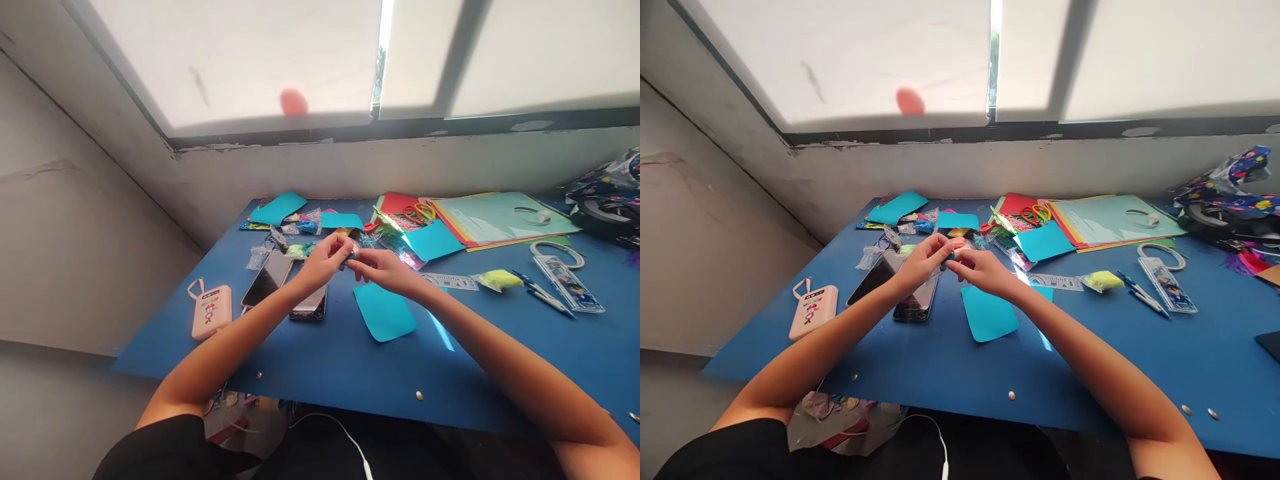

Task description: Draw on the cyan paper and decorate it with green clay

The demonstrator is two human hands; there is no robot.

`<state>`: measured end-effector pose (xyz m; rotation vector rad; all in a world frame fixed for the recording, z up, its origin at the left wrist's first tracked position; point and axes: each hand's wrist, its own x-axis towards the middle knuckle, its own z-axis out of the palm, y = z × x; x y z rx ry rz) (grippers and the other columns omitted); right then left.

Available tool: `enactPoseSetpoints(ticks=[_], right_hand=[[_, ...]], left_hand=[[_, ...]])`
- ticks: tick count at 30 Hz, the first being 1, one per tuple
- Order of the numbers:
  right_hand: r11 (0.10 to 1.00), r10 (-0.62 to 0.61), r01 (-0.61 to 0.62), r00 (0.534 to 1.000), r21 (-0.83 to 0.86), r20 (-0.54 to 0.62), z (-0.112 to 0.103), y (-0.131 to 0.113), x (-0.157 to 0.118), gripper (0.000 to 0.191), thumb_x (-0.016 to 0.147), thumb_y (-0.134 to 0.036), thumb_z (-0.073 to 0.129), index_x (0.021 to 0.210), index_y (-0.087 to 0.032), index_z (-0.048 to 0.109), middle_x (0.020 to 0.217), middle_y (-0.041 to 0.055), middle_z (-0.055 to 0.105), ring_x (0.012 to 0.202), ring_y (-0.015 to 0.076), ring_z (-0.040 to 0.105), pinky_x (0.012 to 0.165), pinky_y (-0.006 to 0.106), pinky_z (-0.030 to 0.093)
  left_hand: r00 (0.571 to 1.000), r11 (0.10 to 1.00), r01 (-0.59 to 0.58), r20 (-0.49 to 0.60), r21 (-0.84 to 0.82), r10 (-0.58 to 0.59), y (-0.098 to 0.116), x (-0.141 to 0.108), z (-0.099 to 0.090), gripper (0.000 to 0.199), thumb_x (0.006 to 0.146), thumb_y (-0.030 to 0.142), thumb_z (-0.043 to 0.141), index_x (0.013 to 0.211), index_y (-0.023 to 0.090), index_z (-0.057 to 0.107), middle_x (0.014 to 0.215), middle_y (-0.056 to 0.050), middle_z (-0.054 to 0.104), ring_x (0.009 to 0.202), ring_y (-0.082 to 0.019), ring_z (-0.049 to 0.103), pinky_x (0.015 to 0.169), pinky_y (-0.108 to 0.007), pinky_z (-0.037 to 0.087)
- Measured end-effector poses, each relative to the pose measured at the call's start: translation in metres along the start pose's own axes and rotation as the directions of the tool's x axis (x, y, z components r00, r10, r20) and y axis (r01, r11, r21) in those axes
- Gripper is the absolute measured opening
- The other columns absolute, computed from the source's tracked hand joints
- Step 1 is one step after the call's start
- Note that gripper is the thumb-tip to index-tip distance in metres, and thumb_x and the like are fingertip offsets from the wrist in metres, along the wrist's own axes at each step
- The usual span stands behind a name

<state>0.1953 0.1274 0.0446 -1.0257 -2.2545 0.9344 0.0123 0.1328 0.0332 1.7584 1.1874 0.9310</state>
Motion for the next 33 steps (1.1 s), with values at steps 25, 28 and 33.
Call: enactPoseSetpoints(ticks=[25, 28, 33], right_hand=[[0.921, 0.12, -0.16, 0.984, 0.356, 0.131, 0.018, 0.017, -0.007, 0.045, 0.083, -0.063, 0.056, 0.073, -0.019, 0.056, 0.065, -0.0005, 0.06, 0.057, 0.0112, 0.053, 0.056, 0.026, 0.042], [0.914, 0.134, -0.151, 0.988, 0.377, 0.072, 0.015, 0.02, -0.005, 0.049, 0.082, -0.067, 0.054, 0.069, -0.02, 0.054, 0.06, -0.0008, 0.057, 0.055, 0.0111, 0.051, 0.054, 0.026, 0.04], [0.916, 0.156, -0.146, 0.988, 0.372, 0.005, 0.013, 0.022, -0.005, 0.055, 0.079, -0.074, 0.054, 0.066, -0.02, 0.052, 0.054, -0.0025, 0.051, 0.051, 0.0105, 0.047, 0.052, 0.026, 0.037]], left_hand=[[0.984, 0.966, 0.063, -0.144, -0.25, -0.102, -0.024, -0.022, 0.01, 0.036, 0.096, 0.039, 0.06, 0.124, 0.017, 0.057, 0.12, -0.009, 0.062, 0.1, -0.021, 0.064, 0.085, -0.042, 0.057], [0.968, 0.997, -0.029, -0.251, -0.069, 0.011, -0.028, -0.02, 0.009, 0.037, 0.096, 0.038, 0.061, 0.126, 0.017, 0.055, 0.124, -0.009, 0.059, 0.106, -0.023, 0.062, 0.089, -0.044, 0.056], [0.957, 0.939, -0.222, -0.129, 0.263, 0.262, -0.024, -0.026, 0.011, 0.026, 0.094, 0.037, 0.063, 0.11, 0.017, 0.063, 0.12, -0.008, 0.062, 0.111, -0.024, 0.059, 0.097, -0.047, 0.05]])
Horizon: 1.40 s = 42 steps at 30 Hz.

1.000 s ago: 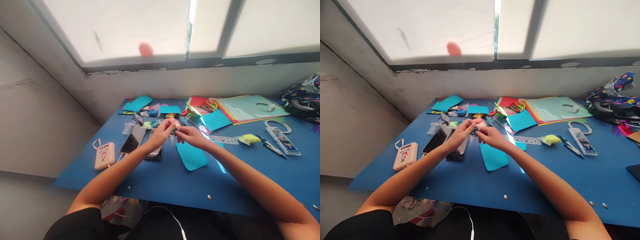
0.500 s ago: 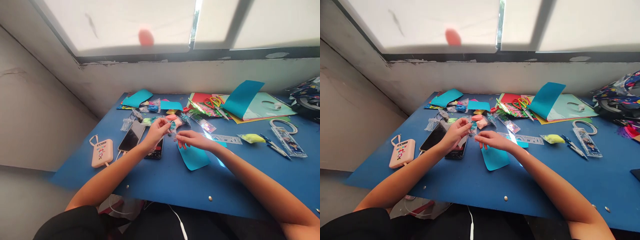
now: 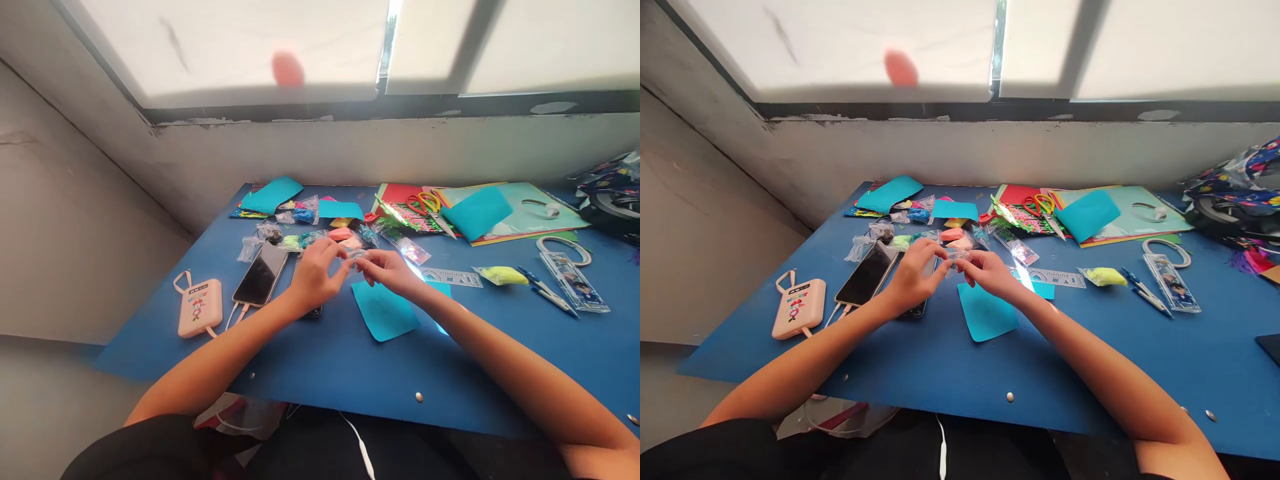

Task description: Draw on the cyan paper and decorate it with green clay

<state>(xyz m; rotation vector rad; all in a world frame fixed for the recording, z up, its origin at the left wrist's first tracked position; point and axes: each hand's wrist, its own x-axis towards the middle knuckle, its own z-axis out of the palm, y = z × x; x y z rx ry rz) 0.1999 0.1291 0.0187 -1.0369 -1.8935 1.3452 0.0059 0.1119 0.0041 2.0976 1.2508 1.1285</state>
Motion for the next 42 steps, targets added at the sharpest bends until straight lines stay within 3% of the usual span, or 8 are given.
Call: enactPoseSetpoints(ticks=[5, 11, 15, 20, 25, 29, 38, 42], right_hand=[[1.0, -0.006, 0.006, 1.0, -0.023, 0.018, 0.004, 0.0, 0.0, 0.062, 0.075, -0.082, 0.05, 0.062, -0.021, 0.046, 0.051, -0.0034, 0.048, 0.049, 0.0099, 0.044, 0.049, 0.024, 0.035], [0.992, -0.017, 0.022, 0.999, -0.122, 0.04, 0.003, -0.004, 0.0, 0.062, 0.079, -0.08, 0.044, 0.061, -0.021, 0.046, 0.051, -0.0023, 0.05, 0.048, 0.0095, 0.042, 0.047, 0.023, 0.034], [0.968, -0.055, 0.055, 0.998, -0.245, 0.007, 0.001, -0.002, 0.0, 0.056, 0.085, -0.073, 0.041, 0.061, -0.022, 0.046, 0.049, -0.0016, 0.05, 0.047, 0.0101, 0.041, 0.047, 0.024, 0.032], [0.868, -0.214, 0.094, 0.957, -0.488, -0.196, 0.005, 0.001, -0.005, 0.037, 0.088, -0.042, 0.049, 0.059, -0.022, 0.039, 0.055, -0.0003, 0.045, 0.054, 0.012, 0.036, 0.054, 0.027, 0.025], [0.739, -0.383, 0.177, 0.904, -0.65, -0.19, 0.011, 0.001, -0.011, 0.026, 0.09, -0.032, 0.046, 0.075, -0.021, 0.063, 0.062, 0.0031, 0.049, 0.057, 0.0144, 0.041, 0.059, 0.028, 0.028], [0.689, -0.438, 0.21, 0.883, -0.694, -0.169, 0.017, 0.009, -0.012, 0.033, 0.094, -0.036, 0.045, 0.099, -0.021, 0.074, 0.055, 0.0024, 0.052, 0.051, 0.0136, 0.041, 0.056, 0.029, 0.029], [0.765, -0.425, 0.13, 0.837, -0.631, -0.343, 0.017, 0.013, -0.012, 0.046, 0.095, -0.052, 0.044, 0.09, -0.018, 0.074, 0.066, 0.0084, 0.067, 0.057, 0.0174, 0.056, 0.058, 0.029, 0.038], [0.833, -0.381, 0.08, 0.801, -0.548, -0.462, 0.008, 0.013, -0.009, 0.049, 0.093, -0.059, 0.045, 0.092, -0.018, 0.072, 0.065, 0.0071, 0.067, 0.054, 0.0169, 0.054, 0.058, 0.029, 0.041]], left_hand=[[0.974, 0.983, -0.131, 0.202, 0.125, 0.105, 0.007, -0.007, 0.004, 0.03, 0.095, 0.038, 0.061, 0.116, 0.016, 0.061, 0.118, -0.008, 0.063, 0.103, -0.022, 0.063, 0.089, -0.043, 0.055], [0.948, 0.982, -0.117, 0.312, 0.147, 0.066, 0.003, -0.003, -0.001, 0.029, 0.097, 0.038, 0.059, 0.119, 0.019, 0.06, 0.121, -0.008, 0.062, 0.1, -0.02, 0.064, 0.087, -0.04, 0.057], [0.971, 0.981, -0.068, 0.239, 0.183, 0.023, -0.005, 0.0, -0.003, 0.03, 0.097, 0.038, 0.059, 0.121, 0.019, 0.059, 0.123, -0.009, 0.061, 0.103, -0.021, 0.063, 0.089, -0.041, 0.056], [0.994, 0.973, -0.057, 0.108, 0.225, 0.034, -0.01, -0.006, 0.005, 0.03, 0.097, 0.038, 0.058, 0.122, 0.02, 0.059, 0.126, -0.009, 0.06, 0.106, -0.021, 0.062, 0.091, -0.043, 0.055], [0.994, 0.968, -0.108, 0.05, 0.228, 0.099, -0.007, -0.015, 0.011, 0.031, 0.097, 0.038, 0.059, 0.122, 0.019, 0.059, 0.125, -0.009, 0.06, 0.105, -0.021, 0.063, 0.09, -0.042, 0.056], [0.986, 0.965, -0.164, 0.045, 0.207, 0.158, -0.005, -0.017, 0.012, 0.031, 0.097, 0.038, 0.059, 0.122, 0.019, 0.059, 0.125, -0.009, 0.06, 0.105, -0.021, 0.062, 0.09, -0.042, 0.055], [0.981, 0.972, -0.19, 0.069, 0.137, 0.182, 0.006, -0.016, 0.001, 0.029, 0.098, 0.039, 0.057, 0.12, 0.02, 0.06, 0.124, -0.009, 0.06, 0.104, -0.02, 0.062, 0.09, -0.041, 0.055], [0.987, 0.99, -0.135, 0.088, 0.04, 0.131, 0.029, -0.019, -0.005, 0.024, 0.096, 0.038, 0.057, 0.087, 0.016, 0.064, 0.087, -0.003, 0.064, 0.076, -0.015, 0.06, 0.071, -0.031, 0.051]])
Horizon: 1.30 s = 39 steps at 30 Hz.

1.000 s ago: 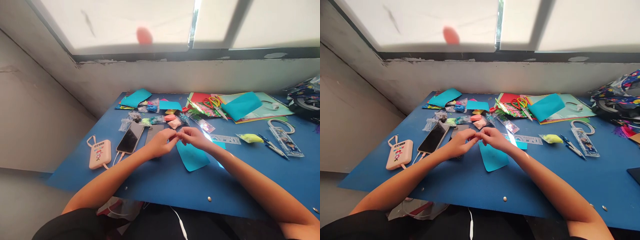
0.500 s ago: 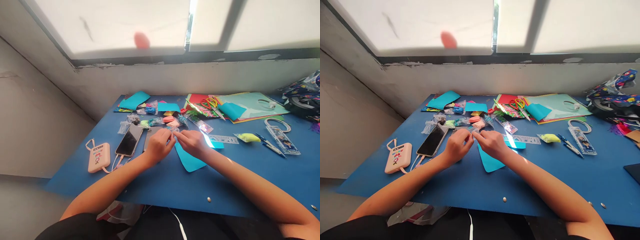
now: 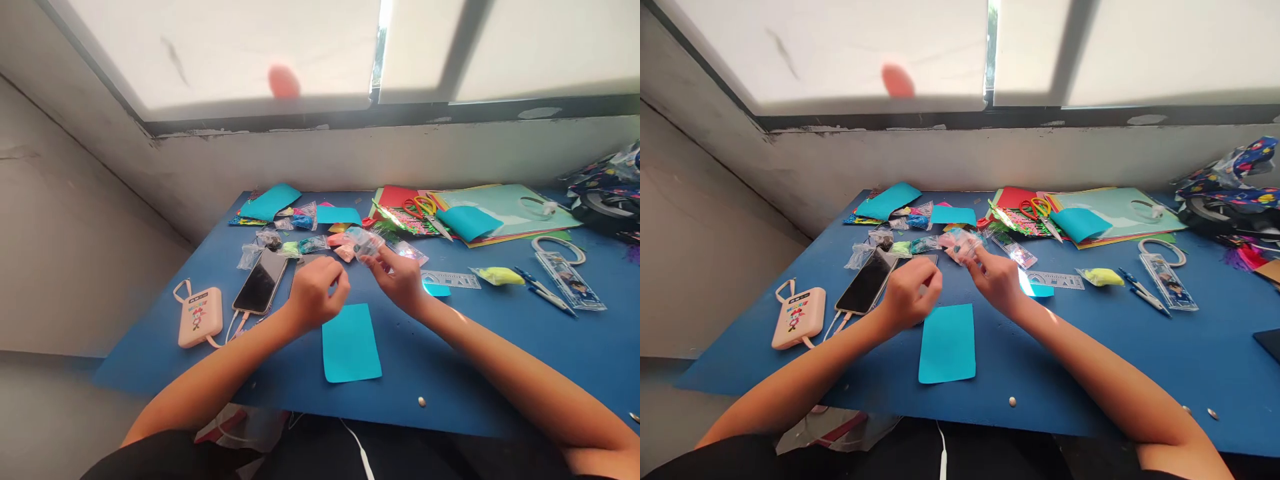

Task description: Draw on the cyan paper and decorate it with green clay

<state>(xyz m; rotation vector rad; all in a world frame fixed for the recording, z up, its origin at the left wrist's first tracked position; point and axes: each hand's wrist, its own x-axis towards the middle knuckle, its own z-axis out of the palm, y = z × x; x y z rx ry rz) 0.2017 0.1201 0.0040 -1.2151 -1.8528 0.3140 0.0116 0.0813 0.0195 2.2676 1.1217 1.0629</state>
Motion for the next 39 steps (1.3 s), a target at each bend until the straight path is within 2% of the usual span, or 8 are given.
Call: enactPoseSetpoints(ticks=[2, 5, 8, 11, 16, 21, 27, 39], right_hand=[[0.998, 0.027, -0.026, 1.0, 0.059, -0.013, -0.001, 0.0, 0.001, 0.053, 0.093, -0.063, 0.044, 0.098, -0.018, 0.071, 0.064, 0.0056, 0.067, 0.051, 0.0159, 0.053, 0.056, 0.029, 0.043], [0.987, 0.047, -0.042, 0.998, 0.155, -0.032, -0.001, -0.002, 0.001, 0.061, 0.092, -0.067, 0.04, 0.114, -0.017, 0.067, 0.06, 0.0029, 0.066, 0.046, 0.0146, 0.051, 0.055, 0.029, 0.047], [0.969, 0.068, -0.058, 0.997, 0.242, -0.033, -0.001, -0.007, -0.003, 0.067, 0.096, -0.065, 0.033, 0.131, -0.014, 0.058, 0.059, 0.0015, 0.065, 0.042, 0.0138, 0.05, 0.049, 0.029, 0.047], [0.951, 0.049, -0.052, 0.999, 0.304, 0.019, 0.003, -0.012, -0.011, 0.063, 0.096, -0.063, 0.037, 0.129, -0.015, 0.061, 0.056, -0.0004, 0.063, 0.04, 0.0126, 0.048, 0.046, 0.028, 0.046], [0.938, -0.03, -0.011, 0.993, 0.347, 0.114, 0.01, -0.011, -0.019, 0.048, 0.088, -0.058, 0.057, 0.114, -0.021, 0.073, 0.053, -0.0016, 0.063, 0.046, 0.0142, 0.056, 0.056, 0.03, 0.053], [0.931, -0.037, -0.013, 0.991, 0.364, 0.132, 0.011, -0.01, -0.019, 0.038, 0.087, -0.051, 0.059, 0.107, -0.023, 0.076, 0.056, 0.001, 0.066, 0.051, 0.0171, 0.062, 0.059, 0.033, 0.055], [0.919, 0.083, -0.111, 0.993, 0.378, 0.089, 0.012, -0.013, -0.021, 0.042, 0.089, -0.053, 0.056, 0.114, -0.022, 0.072, 0.06, 0.0014, 0.067, 0.051, 0.0164, 0.06, 0.057, 0.032, 0.054], [0.811, 0.175, -0.299, 0.944, 0.503, 0.278, 0.0, -0.029, -0.006, 0.056, 0.08, -0.074, 0.056, 0.077, -0.018, 0.06, 0.044, -0.0064, 0.044, 0.037, 0.0079, 0.038, 0.037, 0.023, 0.029]], left_hand=[[0.993, 0.996, -0.009, 0.117, -0.092, 0.02, 0.016, -0.003, 0.002, 0.037, 0.085, 0.039, 0.067, 0.057, 0.019, 0.055, 0.057, 0.001, 0.052, 0.054, -0.011, 0.046, 0.053, -0.026, 0.037], [0.972, 0.971, 0.045, 0.236, -0.235, 0.012, 0.026, -0.008, 0.007, 0.05, 0.077, 0.041, 0.072, 0.044, 0.019, 0.042, 0.042, 0.005, 0.036, 0.042, -0.007, 0.025, 0.044, -0.029, 0.017], [0.968, 0.923, 0.196, 0.215, -0.33, -0.129, 0.01, -0.002, 0.001, 0.048, 0.091, 0.044, 0.061, 0.053, 0.017, 0.047, 0.049, 0.006, 0.038, 0.045, -0.007, 0.033, 0.045, -0.023, 0.028], [0.935, 0.827, 0.354, 0.158, -0.437, -0.317, -0.016, 0.01, -0.01, 0.03, 0.098, 0.044, 0.056, 0.094, 0.015, 0.061, 0.079, 0.001, 0.06, 0.06, -0.009, 0.055, 0.056, -0.023, 0.049], [0.884, 0.722, 0.438, 0.108, -0.536, -0.455, -0.027, 0.02, -0.016, 0.032, 0.099, 0.045, 0.054, 0.105, 0.014, 0.061, 0.086, -0.001, 0.063, 0.065, -0.01, 0.059, 0.058, -0.025, 0.053], [0.882, 0.727, 0.443, 0.109, -0.525, -0.458, -0.016, 0.018, -0.012, 0.029, 0.097, 0.041, 0.058, 0.11, 0.015, 0.061, 0.1, -0.004, 0.065, 0.08, -0.014, 0.064, 0.07, -0.031, 0.057], [0.904, 0.764, 0.421, 0.156, -0.49, -0.398, -0.014, 0.012, -0.004, 0.027, 0.098, 0.04, 0.058, 0.108, 0.016, 0.063, 0.103, -0.005, 0.066, 0.085, -0.015, 0.065, 0.076, -0.033, 0.057], [0.91, 0.769, 0.413, 0.258, -0.489, -0.325, -0.031, 0.015, -0.001, 0.034, 0.096, 0.039, 0.06, 0.123, 0.017, 0.058, 0.122, -0.009, 0.061, 0.103, -0.022, 0.063, 0.088, -0.042, 0.056]])
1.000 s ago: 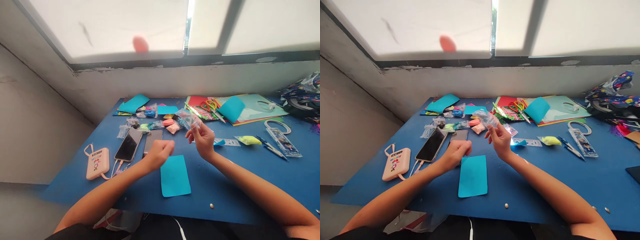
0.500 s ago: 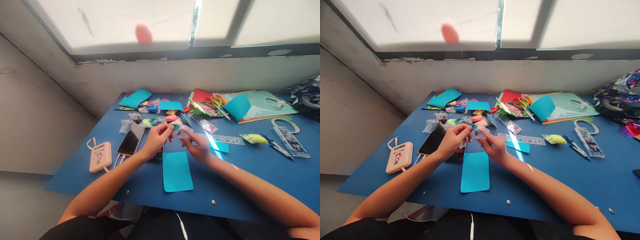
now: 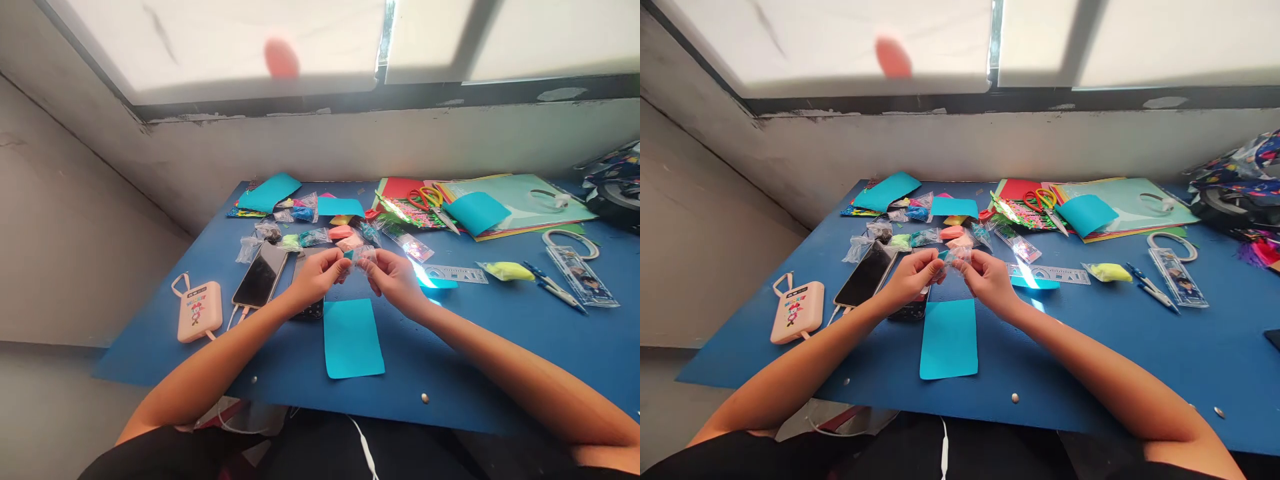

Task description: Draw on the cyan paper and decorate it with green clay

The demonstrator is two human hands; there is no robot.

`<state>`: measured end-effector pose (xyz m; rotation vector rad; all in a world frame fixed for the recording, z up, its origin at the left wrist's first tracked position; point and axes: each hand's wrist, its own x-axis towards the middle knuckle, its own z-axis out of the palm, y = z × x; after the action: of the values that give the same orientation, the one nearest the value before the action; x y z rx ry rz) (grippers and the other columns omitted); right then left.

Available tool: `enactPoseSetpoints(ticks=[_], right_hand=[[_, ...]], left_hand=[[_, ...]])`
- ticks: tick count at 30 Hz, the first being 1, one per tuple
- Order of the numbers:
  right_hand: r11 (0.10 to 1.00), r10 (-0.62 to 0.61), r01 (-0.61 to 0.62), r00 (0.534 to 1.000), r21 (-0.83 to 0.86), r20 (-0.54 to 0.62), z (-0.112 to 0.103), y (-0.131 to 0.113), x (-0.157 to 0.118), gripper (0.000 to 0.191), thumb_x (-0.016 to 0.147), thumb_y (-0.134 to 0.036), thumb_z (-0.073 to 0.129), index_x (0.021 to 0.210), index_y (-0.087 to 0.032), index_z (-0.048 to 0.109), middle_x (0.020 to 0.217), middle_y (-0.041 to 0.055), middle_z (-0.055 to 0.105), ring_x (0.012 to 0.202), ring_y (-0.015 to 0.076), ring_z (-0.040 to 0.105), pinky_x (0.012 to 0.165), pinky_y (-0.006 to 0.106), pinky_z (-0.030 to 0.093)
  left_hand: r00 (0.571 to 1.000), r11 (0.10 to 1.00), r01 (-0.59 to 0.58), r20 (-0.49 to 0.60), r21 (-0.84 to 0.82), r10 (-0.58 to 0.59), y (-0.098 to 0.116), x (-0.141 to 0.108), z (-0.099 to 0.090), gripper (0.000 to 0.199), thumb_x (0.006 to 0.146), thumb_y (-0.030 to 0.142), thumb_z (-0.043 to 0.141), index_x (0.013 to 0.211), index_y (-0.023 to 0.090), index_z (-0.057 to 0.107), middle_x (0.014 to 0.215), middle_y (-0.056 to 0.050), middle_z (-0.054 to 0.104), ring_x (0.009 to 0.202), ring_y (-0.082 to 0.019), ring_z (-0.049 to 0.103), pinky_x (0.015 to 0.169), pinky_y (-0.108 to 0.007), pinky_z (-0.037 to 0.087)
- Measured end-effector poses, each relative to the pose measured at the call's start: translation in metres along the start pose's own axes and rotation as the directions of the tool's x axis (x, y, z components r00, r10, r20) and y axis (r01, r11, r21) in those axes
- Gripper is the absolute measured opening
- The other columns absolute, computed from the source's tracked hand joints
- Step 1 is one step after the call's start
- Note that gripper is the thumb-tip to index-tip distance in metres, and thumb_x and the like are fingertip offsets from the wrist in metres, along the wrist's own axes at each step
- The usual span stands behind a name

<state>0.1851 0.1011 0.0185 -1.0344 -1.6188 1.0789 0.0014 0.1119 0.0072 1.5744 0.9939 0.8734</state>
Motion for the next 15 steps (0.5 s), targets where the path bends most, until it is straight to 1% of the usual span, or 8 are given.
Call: enactPoseSetpoints(ticks=[2, 4, 7, 9, 10, 13, 15], right_hand=[[1.0, -0.003, 0.003, 1.0, 0.007, 0.018, -0.002, -0.002, 0.003, 0.059, 0.078, -0.077, 0.055, 0.074, -0.019, 0.055, 0.044, -0.0074, 0.042, 0.036, 0.0073, 0.036, 0.037, 0.023, 0.026], [1.0, -0.015, 0.015, 1.0, 0.006, 0.018, -0.004, -0.003, 0.005, 0.059, 0.078, -0.078, 0.055, 0.074, -0.019, 0.054, 0.045, -0.0078, 0.041, 0.037, 0.007, 0.035, 0.037, 0.024, 0.026], [0.999, -0.04, 0.04, 0.999, -0.013, 0.014, -0.006, -0.001, 0.005, 0.055, 0.08, -0.072, 0.058, 0.084, -0.017, 0.062, 0.044, -0.008, 0.043, 0.037, 0.0071, 0.034, 0.039, 0.024, 0.026], [0.998, -0.05, 0.051, 0.998, -0.033, 0.031, -0.007, 0.0, 0.005, 0.051, 0.082, -0.065, 0.06, 0.091, -0.016, 0.066, 0.045, -0.0076, 0.046, 0.038, 0.007, 0.033, 0.041, 0.024, 0.027], [0.998, -0.052, 0.054, 0.997, -0.042, 0.049, -0.007, 0.0, 0.005, 0.047, 0.083, -0.062, 0.061, 0.091, -0.015, 0.067, 0.045, -0.0073, 0.047, 0.038, 0.0069, 0.033, 0.042, 0.024, 0.028], [0.996, -0.05, 0.058, 0.992, -0.07, 0.119, -0.006, 0.001, 0.004, 0.038, 0.085, -0.054, 0.061, 0.083, -0.016, 0.067, 0.045, -0.0064, 0.049, 0.038, 0.0069, 0.034, 0.044, 0.025, 0.028], [0.994, -0.051, 0.065, 0.987, -0.087, 0.155, -0.006, 0.0, 0.005, 0.034, 0.085, -0.051, 0.061, 0.076, -0.018, 0.062, 0.044, -0.0069, 0.046, 0.04, 0.0071, 0.034, 0.044, 0.024, 0.027]], left_hand=[[1.0, 1.0, -0.01, -0.023, 0.002, 0.01, -0.002, 0.002, -0.003, 0.035, 0.096, 0.039, 0.061, 0.123, 0.017, 0.057, 0.123, -0.009, 0.061, 0.104, -0.022, 0.063, 0.088, -0.043, 0.056], [0.999, 1.0, -0.019, -0.048, 0.009, 0.019, -0.003, 0.003, -0.006, 0.035, 0.096, 0.039, 0.06, 0.123, 0.017, 0.058, 0.123, -0.009, 0.06, 0.104, -0.022, 0.063, 0.089, -0.043, 0.056], [0.998, 0.999, -0.024, -0.06, 0.032, 0.026, -0.003, 0.005, -0.009, 0.035, 0.096, 0.039, 0.06, 0.124, 0.017, 0.057, 0.123, -0.009, 0.06, 0.104, -0.022, 0.063, 0.089, -0.043, 0.056], [0.999, 0.998, -0.022, -0.037, 0.058, 0.024, -0.002, 0.005, -0.008, 0.035, 0.096, 0.039, 0.06, 0.123, 0.017, 0.058, 0.123, -0.009, 0.061, 0.104, -0.022, 0.063, 0.088, -0.043, 0.056], [0.999, 0.997, -0.023, -0.022, 0.073, 0.025, -0.001, 0.004, -0.006, 0.034, 0.096, 0.039, 0.06, 0.123, 0.017, 0.058, 0.123, -0.009, 0.061, 0.104, -0.022, 0.063, 0.088, -0.043, 0.056], [0.999, 0.991, -0.038, 0.002, 0.131, 0.038, 0.001, 0.001, -0.001, 0.034, 0.096, 0.039, 0.06, 0.122, 0.017, 0.058, 0.123, -0.009, 0.061, 0.103, -0.022, 0.063, 0.088, -0.042, 0.056], [0.998, 0.982, -0.052, -0.014, 0.18, 0.055, 0.003, -0.002, 0.002, 0.034, 0.096, 0.038, 0.06, 0.122, 0.017, 0.058, 0.123, -0.009, 0.061, 0.103, -0.022, 0.063, 0.088, -0.042, 0.056]])
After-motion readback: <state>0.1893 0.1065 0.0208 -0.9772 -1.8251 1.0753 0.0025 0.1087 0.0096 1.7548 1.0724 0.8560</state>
